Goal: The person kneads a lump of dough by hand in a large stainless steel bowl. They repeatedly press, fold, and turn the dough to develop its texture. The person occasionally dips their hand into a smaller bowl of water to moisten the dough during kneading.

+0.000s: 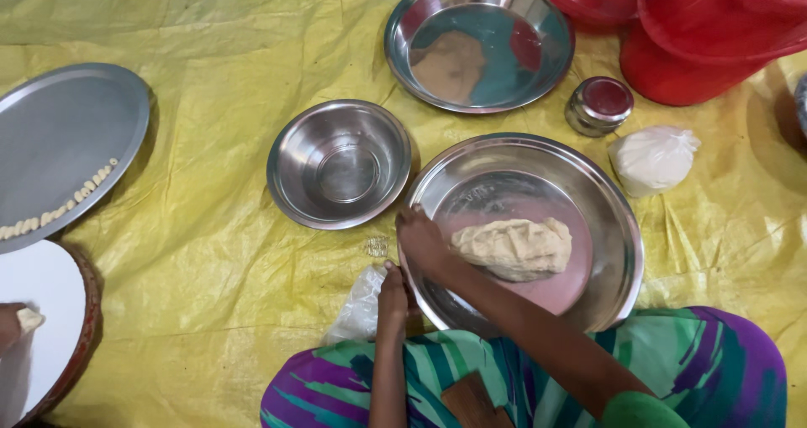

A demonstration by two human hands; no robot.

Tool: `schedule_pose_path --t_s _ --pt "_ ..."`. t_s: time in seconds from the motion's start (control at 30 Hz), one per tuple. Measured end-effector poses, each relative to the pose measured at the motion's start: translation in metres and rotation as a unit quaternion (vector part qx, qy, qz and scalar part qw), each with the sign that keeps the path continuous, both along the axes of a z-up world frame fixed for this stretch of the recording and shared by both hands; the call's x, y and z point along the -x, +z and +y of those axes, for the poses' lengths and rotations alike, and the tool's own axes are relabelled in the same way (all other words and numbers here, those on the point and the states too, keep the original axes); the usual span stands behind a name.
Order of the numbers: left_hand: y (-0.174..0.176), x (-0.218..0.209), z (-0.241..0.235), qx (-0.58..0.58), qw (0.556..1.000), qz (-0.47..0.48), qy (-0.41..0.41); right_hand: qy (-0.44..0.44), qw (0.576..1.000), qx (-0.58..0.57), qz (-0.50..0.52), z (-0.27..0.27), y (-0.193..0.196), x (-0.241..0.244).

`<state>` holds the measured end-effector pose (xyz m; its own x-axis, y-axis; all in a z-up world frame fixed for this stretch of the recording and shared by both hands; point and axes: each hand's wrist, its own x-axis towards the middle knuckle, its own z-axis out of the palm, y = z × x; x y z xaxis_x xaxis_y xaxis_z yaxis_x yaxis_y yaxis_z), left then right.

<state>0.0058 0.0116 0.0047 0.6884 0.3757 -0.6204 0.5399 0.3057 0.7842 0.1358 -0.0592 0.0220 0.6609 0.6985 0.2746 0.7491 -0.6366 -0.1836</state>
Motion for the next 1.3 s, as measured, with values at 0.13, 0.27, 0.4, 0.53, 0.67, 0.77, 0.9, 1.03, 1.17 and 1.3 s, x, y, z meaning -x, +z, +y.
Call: schedule_pose_path --t_s 0.13,0.27,0.4,0.53,0.67,0.77,0.9,1.03,1.17,1.3 --pt "-0.008 0.002 0.004 0.051 0.999 0.001 -0.002 0.044 0.995 -0.036 0.088 -0.028 0.004 0.053" --pt "-0.022 0.002 0.007 0.05 0.998 -0.032 -0.004 0.143 0.981 -0.101 0.083 -0.063 0.019 0.089" --pt "-0.03 0.001 0.008 0.064 0.998 -0.017 0.007 0.178 0.966 -0.079 0.172 -0.105 0.03 0.115" --pt "-0.033 0.004 0.003 -0.051 0.991 -0.115 -0.045 0.231 0.947 -0.099 0.199 -0.156 0.03 0.122" --pt "-0.03 0.004 0.002 -0.087 0.99 -0.093 -0.052 0.206 0.905 -0.112 0.355 -0.217 0.015 0.11" --pt "-0.028 0.006 0.001 -0.081 0.99 -0.103 -0.045 0.24 0.895 -0.12 0.358 -0.267 0.001 0.091" --pt "-0.022 0.007 0.001 -0.072 0.992 -0.096 -0.044 0.203 0.92 -0.079 0.326 -0.334 -0.003 0.066" --pt "-0.015 0.007 -0.002 -0.084 0.993 -0.071 -0.049 0.056 0.911 -0.064 0.404 -0.399 0.018 0.024" --pt "-0.007 0.005 -0.004 -0.179 0.98 -0.033 -0.074 -0.042 0.965 -0.053 0.252 -0.416 0.024 -0.015" --pt "-0.001 0.002 -0.008 -0.249 0.962 0.003 -0.11 -0.142 0.975 -0.118 0.125 -0.37 0.015 -0.039"
